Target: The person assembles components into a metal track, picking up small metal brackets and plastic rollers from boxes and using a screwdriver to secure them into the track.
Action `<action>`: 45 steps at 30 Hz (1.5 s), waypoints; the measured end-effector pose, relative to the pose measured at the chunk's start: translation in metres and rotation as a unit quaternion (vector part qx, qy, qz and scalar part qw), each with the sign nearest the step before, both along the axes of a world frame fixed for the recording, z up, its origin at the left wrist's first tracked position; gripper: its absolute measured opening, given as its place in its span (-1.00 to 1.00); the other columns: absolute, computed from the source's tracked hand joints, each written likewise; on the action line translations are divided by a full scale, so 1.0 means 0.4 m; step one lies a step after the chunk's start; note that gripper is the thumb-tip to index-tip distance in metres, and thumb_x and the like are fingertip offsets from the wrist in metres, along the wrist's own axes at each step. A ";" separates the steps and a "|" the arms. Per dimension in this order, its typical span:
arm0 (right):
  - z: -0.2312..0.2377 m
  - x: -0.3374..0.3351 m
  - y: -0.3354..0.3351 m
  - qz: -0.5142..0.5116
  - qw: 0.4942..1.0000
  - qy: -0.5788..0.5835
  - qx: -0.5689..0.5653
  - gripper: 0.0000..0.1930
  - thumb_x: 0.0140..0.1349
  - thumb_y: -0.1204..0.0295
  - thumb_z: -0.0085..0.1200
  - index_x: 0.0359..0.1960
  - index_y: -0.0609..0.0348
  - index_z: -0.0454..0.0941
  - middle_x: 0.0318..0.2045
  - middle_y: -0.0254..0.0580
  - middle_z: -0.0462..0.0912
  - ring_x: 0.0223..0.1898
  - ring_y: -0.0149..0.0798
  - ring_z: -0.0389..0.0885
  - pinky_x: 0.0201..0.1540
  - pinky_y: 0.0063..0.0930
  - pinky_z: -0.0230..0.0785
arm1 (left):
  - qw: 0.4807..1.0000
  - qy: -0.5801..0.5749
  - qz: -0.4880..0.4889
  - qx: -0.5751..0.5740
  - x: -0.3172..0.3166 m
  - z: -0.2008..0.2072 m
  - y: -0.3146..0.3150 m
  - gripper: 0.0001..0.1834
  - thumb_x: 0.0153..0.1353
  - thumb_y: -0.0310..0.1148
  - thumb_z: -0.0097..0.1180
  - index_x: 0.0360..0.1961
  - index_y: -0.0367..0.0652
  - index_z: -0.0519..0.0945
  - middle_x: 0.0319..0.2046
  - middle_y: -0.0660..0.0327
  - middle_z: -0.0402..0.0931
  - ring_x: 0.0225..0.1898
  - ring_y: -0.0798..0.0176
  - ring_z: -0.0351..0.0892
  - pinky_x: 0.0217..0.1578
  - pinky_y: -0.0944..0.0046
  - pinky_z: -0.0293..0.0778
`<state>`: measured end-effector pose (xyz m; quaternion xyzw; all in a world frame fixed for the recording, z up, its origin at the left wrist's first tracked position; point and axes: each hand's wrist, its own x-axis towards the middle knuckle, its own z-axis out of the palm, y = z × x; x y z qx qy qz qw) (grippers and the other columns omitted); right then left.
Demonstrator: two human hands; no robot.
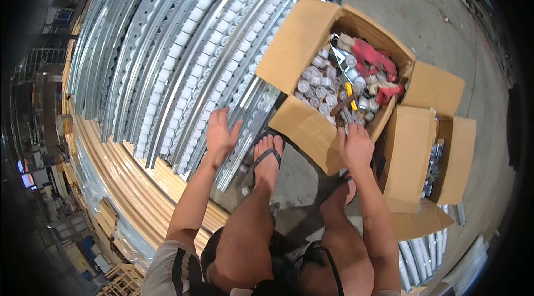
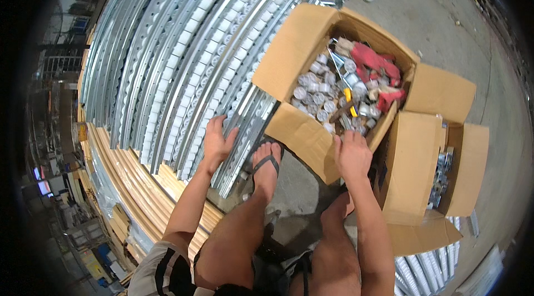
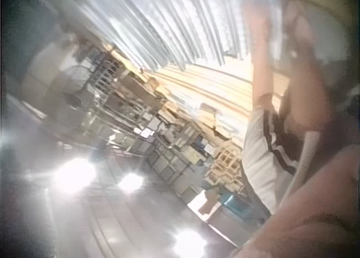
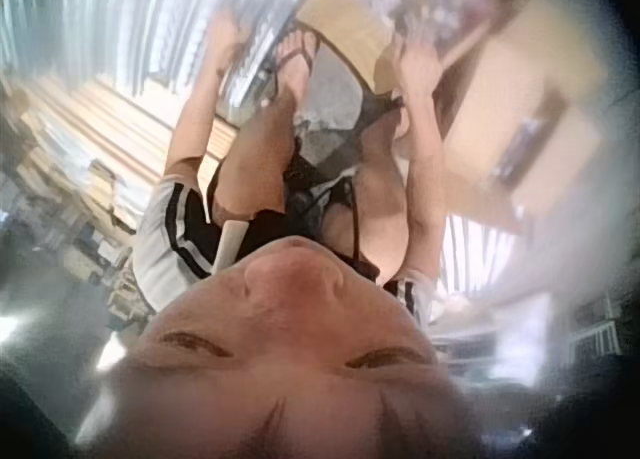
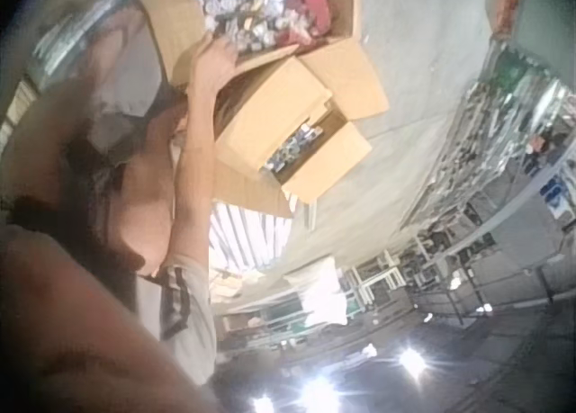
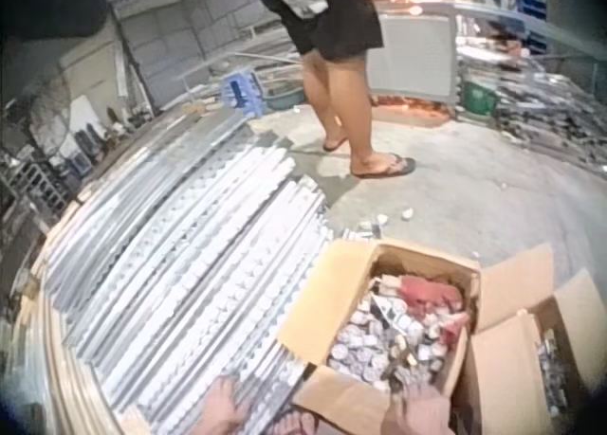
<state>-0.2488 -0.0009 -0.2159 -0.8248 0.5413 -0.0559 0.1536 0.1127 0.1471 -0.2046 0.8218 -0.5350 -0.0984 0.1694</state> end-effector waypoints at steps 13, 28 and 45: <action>-0.048 0.026 0.004 -0.054 0.997 0.033 -0.039 -0.70 0.42 0.18 0.09 -0.22 0.20 0.46 -0.26 0.07 0.58 -0.22 0.15 0.66 -0.23 0.04 0.53 | 0.931 -0.279 0.061 -0.227 0.283 0.240 -0.207 -0.20 0.19 -0.19 0.40 0.37 -0.35 0.35 0.33 -0.22 0.28 0.35 -0.35 0.28 0.32 -0.20 0.24; -0.060 0.022 0.007 -0.052 0.998 0.012 -0.045 -0.75 0.39 0.25 0.11 -0.22 0.20 0.47 -0.27 0.04 0.58 -0.25 0.13 0.66 -0.23 0.03 0.52 | 0.930 -0.323 0.172 0.045 0.484 0.452 -0.302 -0.10 0.23 0.43 0.11 -0.15 -0.42 0.64 -0.16 -0.20 0.61 -0.10 -0.20 0.63 -0.03 -0.08 0.52; -0.053 0.027 0.009 -0.039 0.997 -0.007 -0.073 -0.76 0.38 0.24 0.14 -0.27 0.16 0.48 -0.33 -0.02 0.59 -0.27 0.05 0.67 -0.27 -0.05 0.56 | 0.962 -0.249 0.098 -0.058 0.412 0.417 -0.194 -0.31 0.04 0.19 0.44 -0.33 -0.38 0.67 -0.22 -0.07 0.56 -0.22 -0.20 0.62 -0.21 -0.09 0.55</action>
